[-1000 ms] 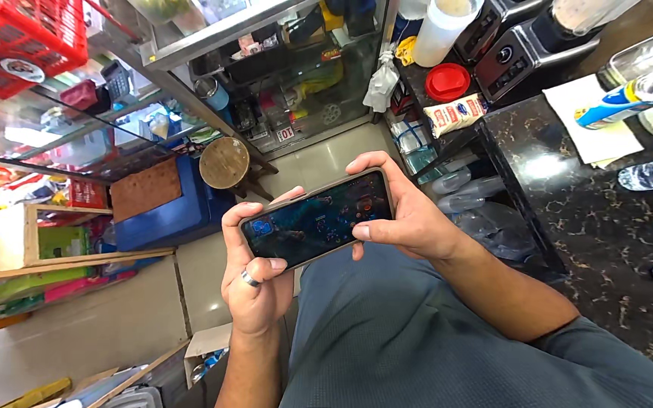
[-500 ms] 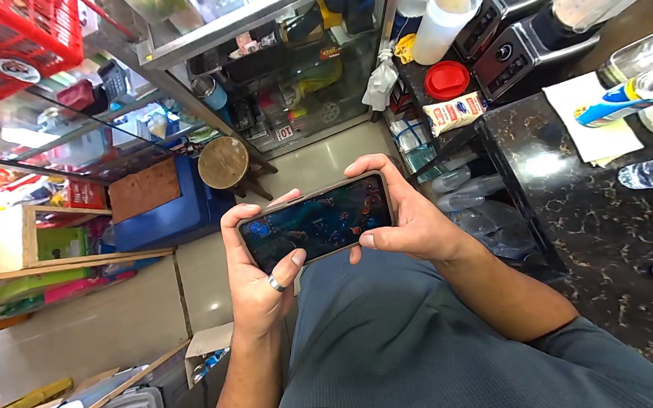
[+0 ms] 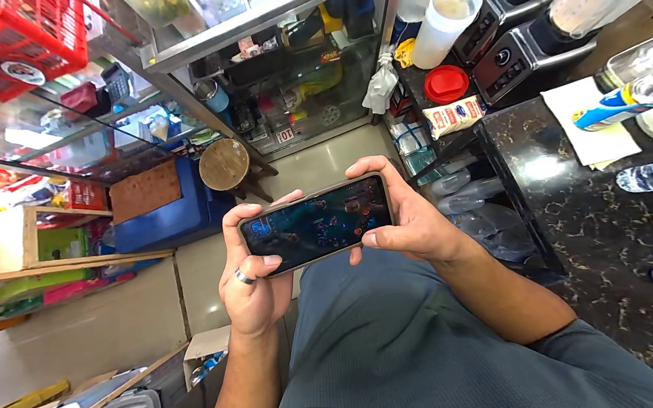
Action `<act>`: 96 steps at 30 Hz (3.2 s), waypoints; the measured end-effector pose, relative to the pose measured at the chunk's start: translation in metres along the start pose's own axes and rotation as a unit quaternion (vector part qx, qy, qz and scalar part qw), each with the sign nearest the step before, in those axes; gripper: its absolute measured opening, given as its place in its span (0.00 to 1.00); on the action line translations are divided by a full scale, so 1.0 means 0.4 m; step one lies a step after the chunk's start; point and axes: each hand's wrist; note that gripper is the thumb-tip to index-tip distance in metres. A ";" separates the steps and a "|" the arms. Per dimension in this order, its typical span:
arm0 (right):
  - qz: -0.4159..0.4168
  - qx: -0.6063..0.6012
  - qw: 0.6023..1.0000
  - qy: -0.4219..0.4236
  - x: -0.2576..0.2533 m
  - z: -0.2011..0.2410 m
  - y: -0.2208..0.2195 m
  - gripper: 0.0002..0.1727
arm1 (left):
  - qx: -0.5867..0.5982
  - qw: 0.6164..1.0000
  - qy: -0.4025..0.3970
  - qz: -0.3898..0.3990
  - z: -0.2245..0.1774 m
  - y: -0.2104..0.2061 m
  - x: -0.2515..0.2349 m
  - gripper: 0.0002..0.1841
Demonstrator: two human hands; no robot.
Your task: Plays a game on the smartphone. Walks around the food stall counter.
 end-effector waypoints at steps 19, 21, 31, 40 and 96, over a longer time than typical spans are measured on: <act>-0.011 -0.013 1.000 0.000 0.002 0.000 -0.006 0.36 | -0.116 0.992 -0.026 -0.046 0.007 -0.023 0.007 0.33; -0.012 -0.014 1.000 0.001 0.002 0.000 -0.008 0.36 | -0.116 0.992 -0.025 -0.046 0.006 -0.023 0.007 0.33; 0.044 -0.057 0.997 -0.006 0.002 0.002 0.006 0.38 | -0.035 0.999 -0.003 0.025 -0.006 0.008 0.001 0.32; 0.041 -0.055 0.998 -0.006 0.002 0.007 0.004 0.38 | 0.003 0.998 -0.003 0.058 -0.007 0.021 -0.001 0.31; 0.016 -0.005 1.000 0.000 0.004 0.012 0.000 0.37 | -0.062 0.997 -0.018 -0.038 0.012 -0.024 0.007 0.26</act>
Point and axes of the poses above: each hand's wrist, its own x-axis away from the middle knuckle, its own y-axis out of the back of the hand, z = x × y, and after that the axes turned 13 degrees about -x, right-handed
